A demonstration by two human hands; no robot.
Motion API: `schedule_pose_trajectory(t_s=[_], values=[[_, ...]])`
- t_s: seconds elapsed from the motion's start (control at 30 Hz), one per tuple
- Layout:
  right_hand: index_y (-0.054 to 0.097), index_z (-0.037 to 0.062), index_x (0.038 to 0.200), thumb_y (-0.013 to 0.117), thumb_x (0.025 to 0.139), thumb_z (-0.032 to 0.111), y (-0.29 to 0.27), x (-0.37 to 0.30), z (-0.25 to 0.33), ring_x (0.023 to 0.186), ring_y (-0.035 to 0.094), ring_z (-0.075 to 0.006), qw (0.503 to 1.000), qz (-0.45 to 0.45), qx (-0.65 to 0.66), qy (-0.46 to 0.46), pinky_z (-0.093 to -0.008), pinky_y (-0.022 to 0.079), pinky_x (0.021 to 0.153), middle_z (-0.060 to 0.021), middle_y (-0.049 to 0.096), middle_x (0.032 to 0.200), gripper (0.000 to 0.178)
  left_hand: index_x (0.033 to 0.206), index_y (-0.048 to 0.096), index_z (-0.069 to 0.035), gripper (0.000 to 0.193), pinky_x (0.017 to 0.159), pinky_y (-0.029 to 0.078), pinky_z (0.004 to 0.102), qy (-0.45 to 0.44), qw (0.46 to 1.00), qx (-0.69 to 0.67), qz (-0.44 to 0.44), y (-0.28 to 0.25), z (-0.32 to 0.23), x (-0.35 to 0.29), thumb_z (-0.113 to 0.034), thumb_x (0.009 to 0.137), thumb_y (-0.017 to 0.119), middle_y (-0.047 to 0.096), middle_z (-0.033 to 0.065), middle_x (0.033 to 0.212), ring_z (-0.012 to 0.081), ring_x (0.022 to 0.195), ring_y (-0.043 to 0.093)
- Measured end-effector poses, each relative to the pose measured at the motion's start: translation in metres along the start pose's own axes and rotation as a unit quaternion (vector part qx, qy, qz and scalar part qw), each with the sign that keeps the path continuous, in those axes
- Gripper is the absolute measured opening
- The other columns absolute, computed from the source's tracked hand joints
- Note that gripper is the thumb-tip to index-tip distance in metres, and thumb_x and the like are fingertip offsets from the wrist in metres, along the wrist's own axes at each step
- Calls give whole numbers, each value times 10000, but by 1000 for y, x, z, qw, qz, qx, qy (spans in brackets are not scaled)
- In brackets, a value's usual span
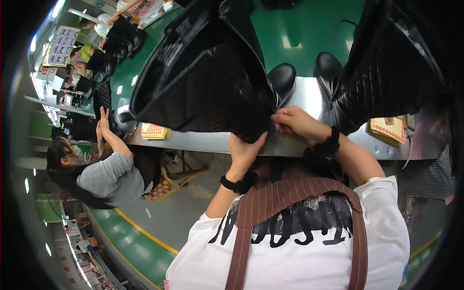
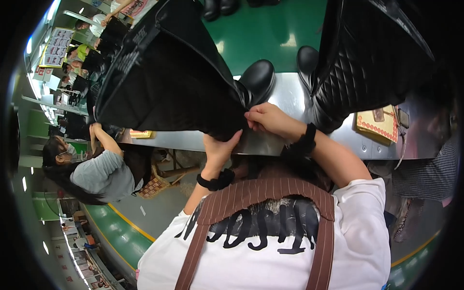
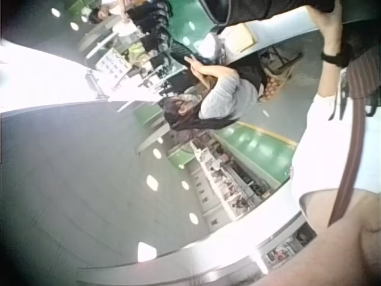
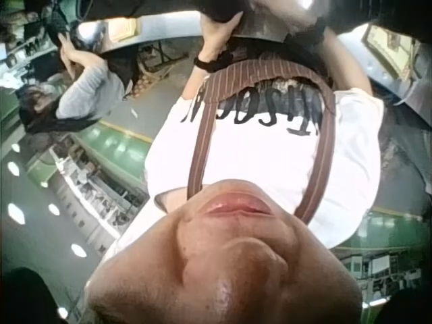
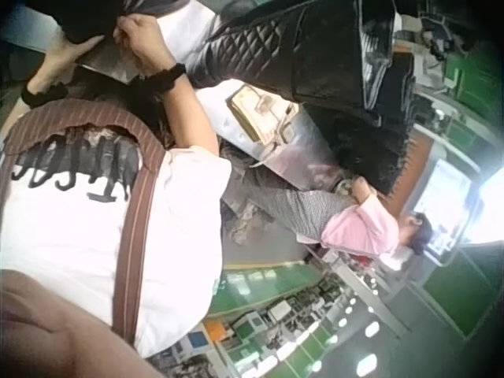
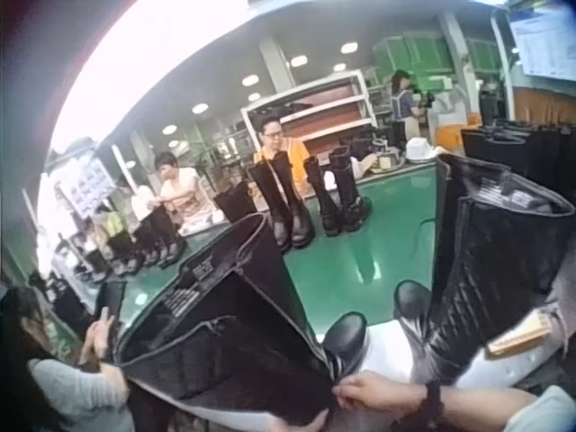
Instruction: The recorder is inspecting and cleaning pairs of black boots at a factory assembly line.
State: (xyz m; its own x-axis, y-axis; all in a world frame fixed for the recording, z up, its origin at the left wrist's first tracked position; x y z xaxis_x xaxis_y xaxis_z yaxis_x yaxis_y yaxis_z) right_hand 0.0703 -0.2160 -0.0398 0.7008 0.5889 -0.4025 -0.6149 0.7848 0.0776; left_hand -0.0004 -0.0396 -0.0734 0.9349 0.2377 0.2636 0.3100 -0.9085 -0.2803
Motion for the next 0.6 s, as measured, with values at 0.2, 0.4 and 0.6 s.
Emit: schedule_pose_trajectory(t_s=[0.2,0.4,0.6], values=[[595,47,723,508,997,293,-5,-76,119,476,443,-49,956,75,120,-258,-201,338,458,-6,571,641,378,1106,607,18,476,854,509,334,19,1000,15,18,2,-19,5,-77,688,815,691,144,1035,233,967,667],[579,28,709,477,1010,276,20,-112,174,457,458,-55,945,91,94,-299,-188,348,438,-21,567,634,403,1101,626,30,443,846,512,320,7,999,12,52,6,-20,5,-66,704,795,703,135,1018,227,951,676],[564,14,756,449,1003,199,16,-120,179,558,529,-74,931,48,-39,-361,-195,403,504,-45,597,721,329,1073,624,35,427,842,507,324,-8,999,-41,12,8,-12,1,-84,712,818,689,122,1004,192,910,648]])
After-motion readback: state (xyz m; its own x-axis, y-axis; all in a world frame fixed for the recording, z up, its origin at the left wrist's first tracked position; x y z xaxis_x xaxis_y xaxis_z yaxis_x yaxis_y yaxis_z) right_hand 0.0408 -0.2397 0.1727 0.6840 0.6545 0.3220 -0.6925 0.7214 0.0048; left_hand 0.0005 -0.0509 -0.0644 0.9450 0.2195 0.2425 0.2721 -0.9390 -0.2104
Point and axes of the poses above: each hand's wrist, its own x-axis towards the middle knuckle, its own y-axis out of the palm, z = x × y, the point moved 3 cm from there along x, towards the middle knuckle
